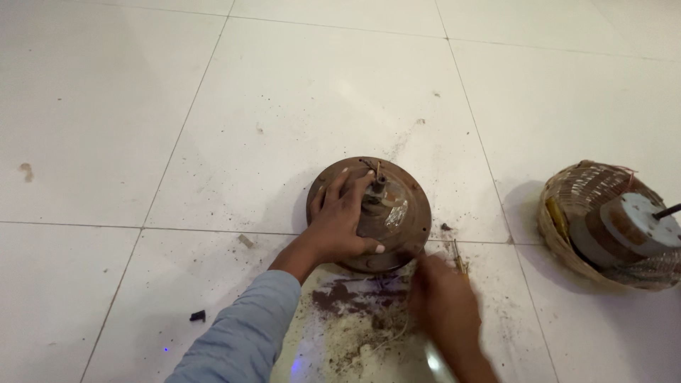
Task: The person uses a screwdriver and a metal scraper to remove debris and clean the surface of a circular electrical component. They then use pliers to adjust wires and a small metal piece on the component.
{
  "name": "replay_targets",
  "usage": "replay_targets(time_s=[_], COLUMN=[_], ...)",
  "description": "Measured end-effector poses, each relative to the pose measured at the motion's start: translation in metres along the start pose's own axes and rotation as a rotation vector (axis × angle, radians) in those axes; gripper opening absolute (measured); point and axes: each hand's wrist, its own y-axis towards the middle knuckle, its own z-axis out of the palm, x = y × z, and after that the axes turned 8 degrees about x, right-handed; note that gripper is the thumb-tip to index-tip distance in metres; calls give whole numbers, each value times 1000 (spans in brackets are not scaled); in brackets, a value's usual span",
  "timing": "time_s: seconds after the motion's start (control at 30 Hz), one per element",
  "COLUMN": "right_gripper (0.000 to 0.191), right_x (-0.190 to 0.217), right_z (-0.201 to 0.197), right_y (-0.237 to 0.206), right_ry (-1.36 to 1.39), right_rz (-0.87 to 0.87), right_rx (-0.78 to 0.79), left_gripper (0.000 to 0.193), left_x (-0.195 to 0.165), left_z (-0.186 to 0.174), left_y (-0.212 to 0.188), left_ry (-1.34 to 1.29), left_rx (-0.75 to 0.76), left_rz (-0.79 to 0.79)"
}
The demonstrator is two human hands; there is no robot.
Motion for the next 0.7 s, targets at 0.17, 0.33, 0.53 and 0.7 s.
replay_targets(time_s=[0.17,0.33,0.53,0.7], right_gripper=[34,20,9,14], right_x=[-3,-20,-27,-24], right_z=[7,23,34,15], right_y=[-5,-3,-1,-6], right_ry=[1,-51,40,106], right_rz=[-344,-131,-84,63], right_rx=[-134,-154,-27,-75], left_gripper=[126,128,127,128], left_x=[-1,-2,3,3], left_z=[-2,-2,-2,0], left_y=[-2,-3,1,0], left_ry=[8,-9,48,-14], left_rx=[-30,8,-27,-2], left_rz=[18,-4,13,2])
